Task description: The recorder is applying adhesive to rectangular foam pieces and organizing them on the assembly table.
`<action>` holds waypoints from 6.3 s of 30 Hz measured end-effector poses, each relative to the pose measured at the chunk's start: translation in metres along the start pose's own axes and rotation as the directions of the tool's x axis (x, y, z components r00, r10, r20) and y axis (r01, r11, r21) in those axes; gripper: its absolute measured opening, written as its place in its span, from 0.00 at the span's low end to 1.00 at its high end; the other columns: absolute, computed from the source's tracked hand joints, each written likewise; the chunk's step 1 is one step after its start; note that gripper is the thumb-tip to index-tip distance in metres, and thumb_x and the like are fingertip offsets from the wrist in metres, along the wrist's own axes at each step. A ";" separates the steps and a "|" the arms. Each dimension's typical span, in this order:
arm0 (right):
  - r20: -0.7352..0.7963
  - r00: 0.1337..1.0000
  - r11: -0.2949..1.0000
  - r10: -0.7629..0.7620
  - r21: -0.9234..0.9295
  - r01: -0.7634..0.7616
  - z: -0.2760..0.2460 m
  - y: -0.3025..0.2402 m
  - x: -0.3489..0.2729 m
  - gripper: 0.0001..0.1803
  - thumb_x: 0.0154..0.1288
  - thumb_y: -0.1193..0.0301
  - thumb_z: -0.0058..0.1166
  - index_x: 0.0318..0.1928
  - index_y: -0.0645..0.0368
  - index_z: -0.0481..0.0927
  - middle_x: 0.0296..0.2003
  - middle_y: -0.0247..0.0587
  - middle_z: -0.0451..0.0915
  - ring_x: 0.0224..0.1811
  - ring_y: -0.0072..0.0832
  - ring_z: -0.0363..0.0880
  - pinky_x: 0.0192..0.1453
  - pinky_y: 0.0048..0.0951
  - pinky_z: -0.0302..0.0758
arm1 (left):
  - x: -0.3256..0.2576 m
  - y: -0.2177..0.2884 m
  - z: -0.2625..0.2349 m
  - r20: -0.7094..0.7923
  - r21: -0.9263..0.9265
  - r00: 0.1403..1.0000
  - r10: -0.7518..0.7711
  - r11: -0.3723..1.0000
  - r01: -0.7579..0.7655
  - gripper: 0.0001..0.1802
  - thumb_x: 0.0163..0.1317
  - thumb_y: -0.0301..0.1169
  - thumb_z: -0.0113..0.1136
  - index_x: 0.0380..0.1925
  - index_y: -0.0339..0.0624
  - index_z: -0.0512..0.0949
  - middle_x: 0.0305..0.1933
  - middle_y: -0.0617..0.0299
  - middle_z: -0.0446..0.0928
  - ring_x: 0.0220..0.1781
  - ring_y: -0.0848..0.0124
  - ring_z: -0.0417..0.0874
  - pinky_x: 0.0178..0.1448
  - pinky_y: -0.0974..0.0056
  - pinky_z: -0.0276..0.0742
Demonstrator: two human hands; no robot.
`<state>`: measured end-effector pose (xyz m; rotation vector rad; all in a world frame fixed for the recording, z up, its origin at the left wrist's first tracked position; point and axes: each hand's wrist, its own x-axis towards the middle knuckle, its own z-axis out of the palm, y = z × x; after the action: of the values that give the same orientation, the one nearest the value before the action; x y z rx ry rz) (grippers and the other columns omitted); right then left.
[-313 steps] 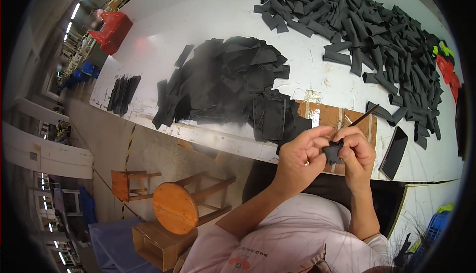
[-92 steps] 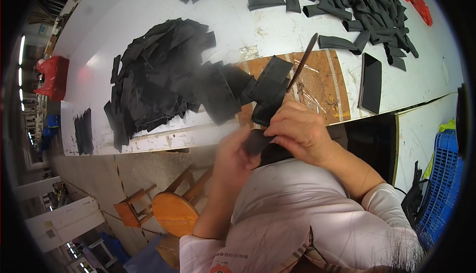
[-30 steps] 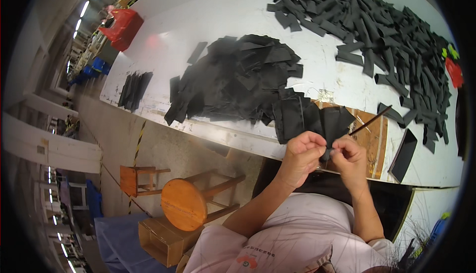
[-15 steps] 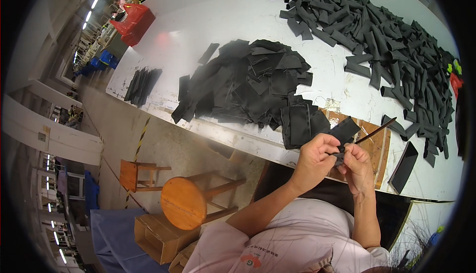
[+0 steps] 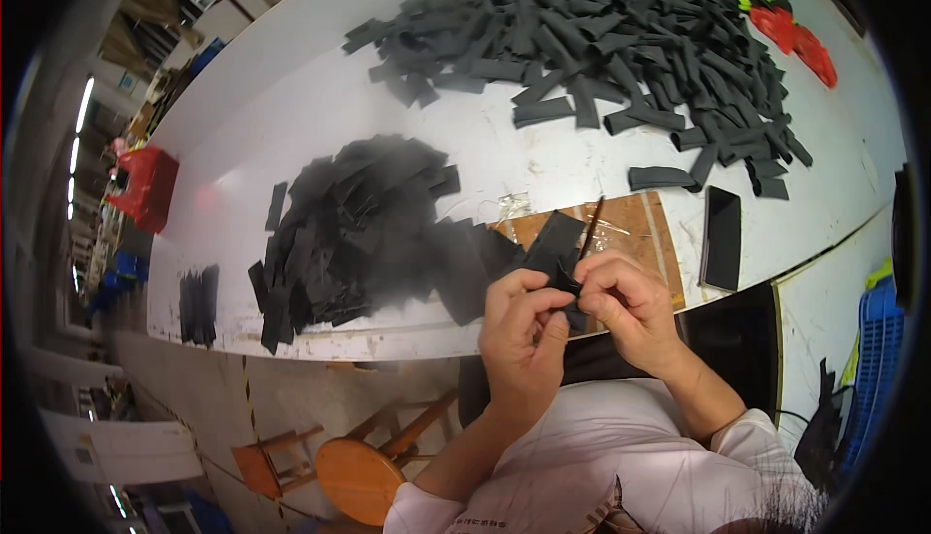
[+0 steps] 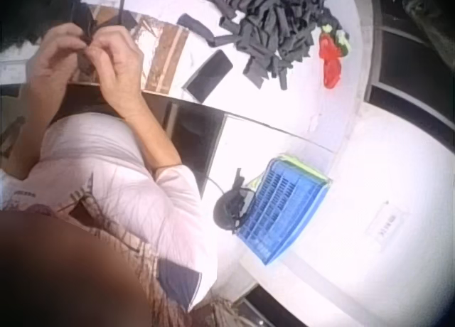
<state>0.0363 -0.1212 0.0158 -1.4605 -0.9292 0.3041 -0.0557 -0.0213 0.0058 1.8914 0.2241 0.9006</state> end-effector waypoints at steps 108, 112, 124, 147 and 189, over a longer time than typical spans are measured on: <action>-0.253 0.966 0.914 -0.053 -0.402 -0.055 -0.063 0.010 0.058 0.10 0.57 0.71 0.48 0.28 0.67 0.75 0.15 0.38 0.72 0.18 0.20 0.71 0.22 0.22 0.65 | -0.024 -0.088 -0.051 -0.258 0.599 0.921 -0.291 0.700 0.389 0.20 0.47 0.27 0.59 0.41 0.31 0.69 0.41 0.47 0.71 0.40 0.57 0.73 0.45 0.59 0.69; -0.131 0.947 0.927 0.293 -0.206 -0.315 -0.042 0.034 0.001 0.08 0.57 0.73 0.48 0.28 0.66 0.75 0.14 0.36 0.72 0.15 0.18 0.70 0.19 0.21 0.65 | -0.031 -0.081 -0.022 0.014 0.596 0.998 -0.059 0.802 0.039 0.21 0.45 0.26 0.59 0.41 0.31 0.68 0.43 0.45 0.68 0.46 0.50 0.68 0.50 0.55 0.63; -0.054 0.871 0.850 0.488 -0.198 -0.489 -0.031 0.052 -0.042 0.08 0.57 0.73 0.49 0.27 0.66 0.75 0.12 0.39 0.70 0.15 0.21 0.68 0.20 0.24 0.65 | -0.006 -0.096 0.007 0.414 0.721 0.902 -0.123 0.649 -0.243 0.14 0.42 0.21 0.58 0.34 0.36 0.75 0.39 0.52 0.71 0.43 0.58 0.71 0.45 0.60 0.66; 0.350 0.667 0.496 0.658 0.465 -0.733 0.016 0.064 -0.034 0.11 0.59 0.65 0.50 0.32 0.61 0.73 0.22 0.30 0.72 0.19 0.17 0.67 0.23 0.19 0.67 | -0.021 -0.056 -0.027 0.007 -0.191 0.883 -0.470 0.866 0.463 0.23 0.45 0.11 0.55 0.45 0.31 0.66 0.45 0.55 0.67 0.47 0.69 0.71 0.51 0.68 0.69; 0.000 0.982 0.975 0.191 -0.113 -0.190 0.026 0.021 -0.016 0.04 0.47 0.79 0.56 0.25 0.66 0.75 0.20 0.38 0.71 0.21 0.24 0.69 0.23 0.22 0.64 | -0.026 -0.019 -0.007 -0.075 0.269 0.989 -0.124 0.953 0.140 0.06 0.48 0.19 0.56 0.28 0.36 0.73 0.18 0.61 0.71 0.15 0.79 0.69 0.20 0.75 0.64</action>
<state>0.0157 -0.1112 -0.0134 -1.6577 -0.8270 0.4066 -0.0740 -0.0203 -0.0216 2.0771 0.5275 0.8681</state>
